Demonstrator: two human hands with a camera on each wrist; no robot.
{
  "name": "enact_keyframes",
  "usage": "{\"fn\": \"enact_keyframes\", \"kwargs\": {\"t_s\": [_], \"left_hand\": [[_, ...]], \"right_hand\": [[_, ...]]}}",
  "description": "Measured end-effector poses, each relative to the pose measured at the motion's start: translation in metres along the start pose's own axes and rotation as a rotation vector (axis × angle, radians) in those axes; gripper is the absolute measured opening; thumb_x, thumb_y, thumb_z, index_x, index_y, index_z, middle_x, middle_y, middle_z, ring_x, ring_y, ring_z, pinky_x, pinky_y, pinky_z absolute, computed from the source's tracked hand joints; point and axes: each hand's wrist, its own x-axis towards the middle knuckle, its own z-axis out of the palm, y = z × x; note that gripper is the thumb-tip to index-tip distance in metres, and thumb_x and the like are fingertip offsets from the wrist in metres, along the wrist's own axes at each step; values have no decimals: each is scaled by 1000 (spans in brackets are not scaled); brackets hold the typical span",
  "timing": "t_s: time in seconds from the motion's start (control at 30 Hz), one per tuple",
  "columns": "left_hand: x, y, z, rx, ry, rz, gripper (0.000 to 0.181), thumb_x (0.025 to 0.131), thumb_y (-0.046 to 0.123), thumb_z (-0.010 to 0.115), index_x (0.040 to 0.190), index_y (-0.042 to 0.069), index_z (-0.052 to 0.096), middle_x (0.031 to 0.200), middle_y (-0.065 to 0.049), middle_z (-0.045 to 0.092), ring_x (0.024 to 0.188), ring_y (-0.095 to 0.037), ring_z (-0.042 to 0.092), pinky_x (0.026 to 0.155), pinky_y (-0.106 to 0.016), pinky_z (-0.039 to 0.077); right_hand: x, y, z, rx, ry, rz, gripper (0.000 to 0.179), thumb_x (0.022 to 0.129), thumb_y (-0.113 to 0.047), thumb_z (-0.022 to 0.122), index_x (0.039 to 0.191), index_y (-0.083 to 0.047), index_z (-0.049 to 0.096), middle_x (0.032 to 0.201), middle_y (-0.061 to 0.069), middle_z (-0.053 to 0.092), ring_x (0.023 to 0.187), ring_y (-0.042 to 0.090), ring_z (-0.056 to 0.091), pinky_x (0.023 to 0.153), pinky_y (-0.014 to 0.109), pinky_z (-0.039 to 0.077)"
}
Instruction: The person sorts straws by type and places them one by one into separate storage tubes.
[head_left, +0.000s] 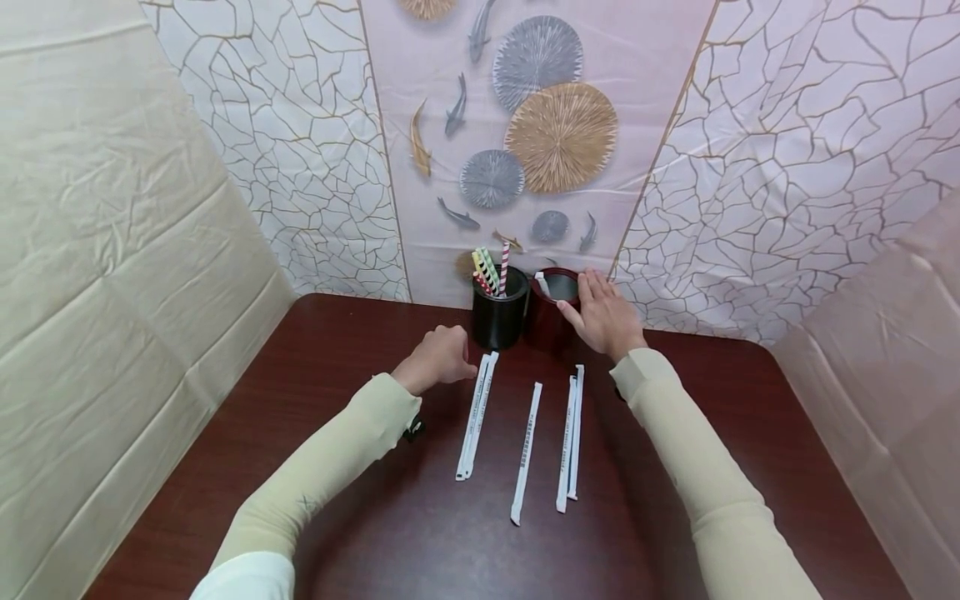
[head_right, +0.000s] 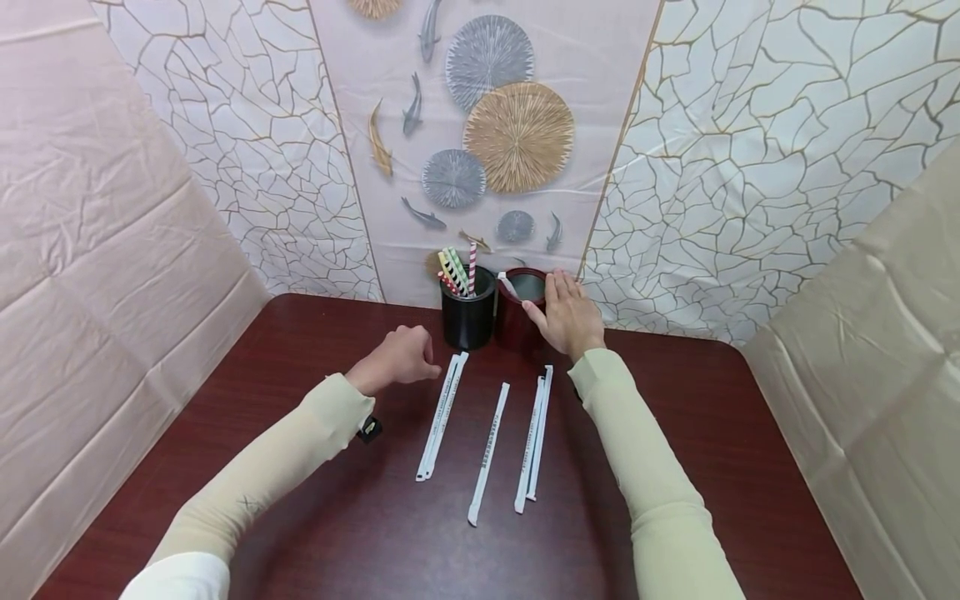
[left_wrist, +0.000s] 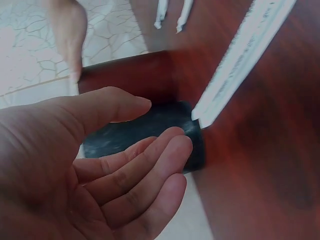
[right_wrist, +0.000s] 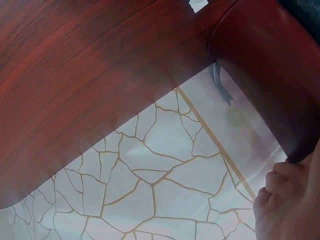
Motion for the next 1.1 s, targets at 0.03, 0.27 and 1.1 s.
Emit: {"fn": "enact_keyframes", "kwargs": {"t_s": [0.03,0.27,1.1], "left_hand": [[0,-2,4,-6,-6,3,35,92,24,82,64,11,65,59,1,59,61,-19,56,60,-32,47],[3,-10,31,-25,-46,-25,29,91,25,82,70,11,69,66,-1,67,65,-20,61,62,-31,48],[12,-10,62,-134,-116,-132,26,94,21,78,74,8,70,60,-3,68,58,-17,64,57,-28,48]], "right_hand": [[0,0,0,3,1,1,84,113,-57,26,165,9,19,174,28,17,164,43,17,134,54,18],[-1,1,2,4,-5,8,86,113,-59,24,165,9,19,174,28,17,164,44,17,134,54,17],[-1,-1,0,12,-7,-1,86,113,-59,22,165,9,17,174,29,17,163,45,17,134,55,18]]}}
